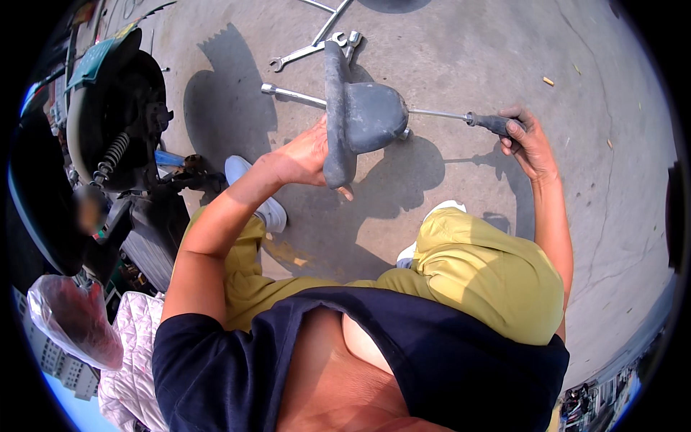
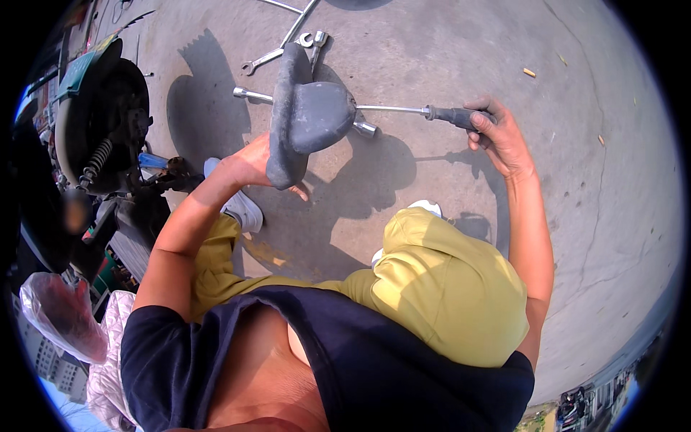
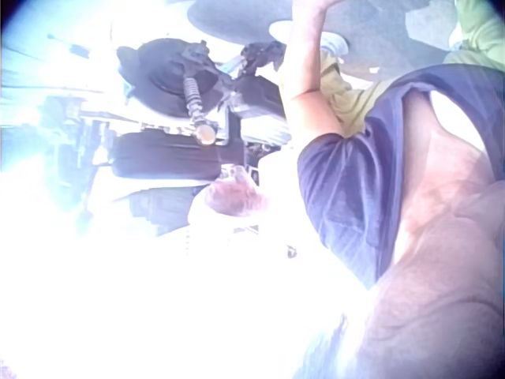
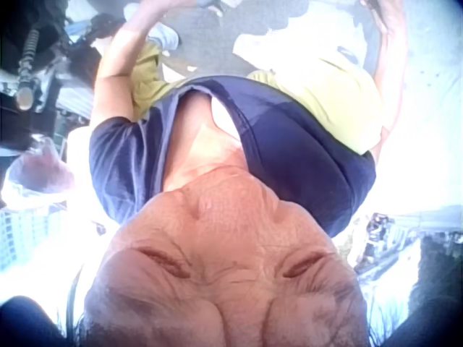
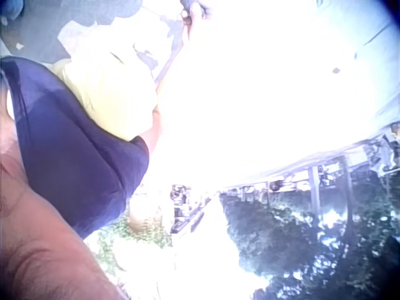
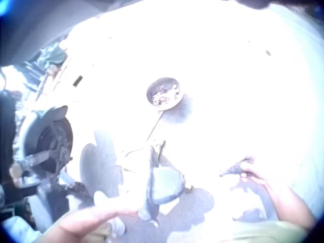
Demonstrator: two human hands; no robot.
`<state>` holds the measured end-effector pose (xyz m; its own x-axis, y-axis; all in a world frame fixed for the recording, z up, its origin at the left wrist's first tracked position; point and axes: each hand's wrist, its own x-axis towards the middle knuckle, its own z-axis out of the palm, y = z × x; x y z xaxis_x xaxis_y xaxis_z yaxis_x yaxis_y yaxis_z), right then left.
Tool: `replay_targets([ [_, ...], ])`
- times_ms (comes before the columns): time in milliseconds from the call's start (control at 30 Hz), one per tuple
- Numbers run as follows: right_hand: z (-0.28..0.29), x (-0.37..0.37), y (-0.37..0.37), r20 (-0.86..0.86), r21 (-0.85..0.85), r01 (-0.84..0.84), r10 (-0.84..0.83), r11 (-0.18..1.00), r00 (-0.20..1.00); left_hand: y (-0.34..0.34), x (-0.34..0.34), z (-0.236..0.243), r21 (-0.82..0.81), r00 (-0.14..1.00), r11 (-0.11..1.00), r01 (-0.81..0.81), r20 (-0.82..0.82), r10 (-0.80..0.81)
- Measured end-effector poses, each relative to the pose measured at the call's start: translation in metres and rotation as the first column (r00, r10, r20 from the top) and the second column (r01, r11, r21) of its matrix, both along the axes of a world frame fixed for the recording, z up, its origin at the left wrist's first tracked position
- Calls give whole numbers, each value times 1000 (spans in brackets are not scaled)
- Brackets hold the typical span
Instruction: The person removes a plastic cover from the rear of a scooter using a screwdriver, then reattaches it and tightens the screws. The person works on the scooter's rear fender area while sitting on the ground.
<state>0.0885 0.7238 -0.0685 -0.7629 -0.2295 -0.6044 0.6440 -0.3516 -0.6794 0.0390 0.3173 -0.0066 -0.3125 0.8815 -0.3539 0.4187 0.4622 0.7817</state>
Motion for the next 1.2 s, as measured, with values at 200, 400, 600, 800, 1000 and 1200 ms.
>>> replay_targets([
  [200, -20, 6, -9, 98, 190, -175, 158, 966, 982, -1, 28, -49, -45, 954, 997, -70, 288, 80],
  [400, -39, 13, -21, 128, 180, -275, 254, 945, 959, 22, 59, -65, -393, 100, 362, -845, 549, 830],
  [600, -37, 25, -30, 147, 47, -198, 190, 979, 971, 43, 45, -44, -414, -35, 152, -897, 410, 911],
  [800, -18, 20, -32, 110, 77, -181, 172, 980, 979, 25, 49, -42, -525, -350, 62, -849, 647, 678],
  [1000, 8, 16, -34, -8, 199, -204, 210, 959, 978, 12, 54, -46, -624, -578, 116, -773, 767, 277],
  [1200, 27, 13, -29, -41, 322, -241, 268, 916, 963, 10, 59, -51, -535, -429, 212, -818, 813, 394],
])
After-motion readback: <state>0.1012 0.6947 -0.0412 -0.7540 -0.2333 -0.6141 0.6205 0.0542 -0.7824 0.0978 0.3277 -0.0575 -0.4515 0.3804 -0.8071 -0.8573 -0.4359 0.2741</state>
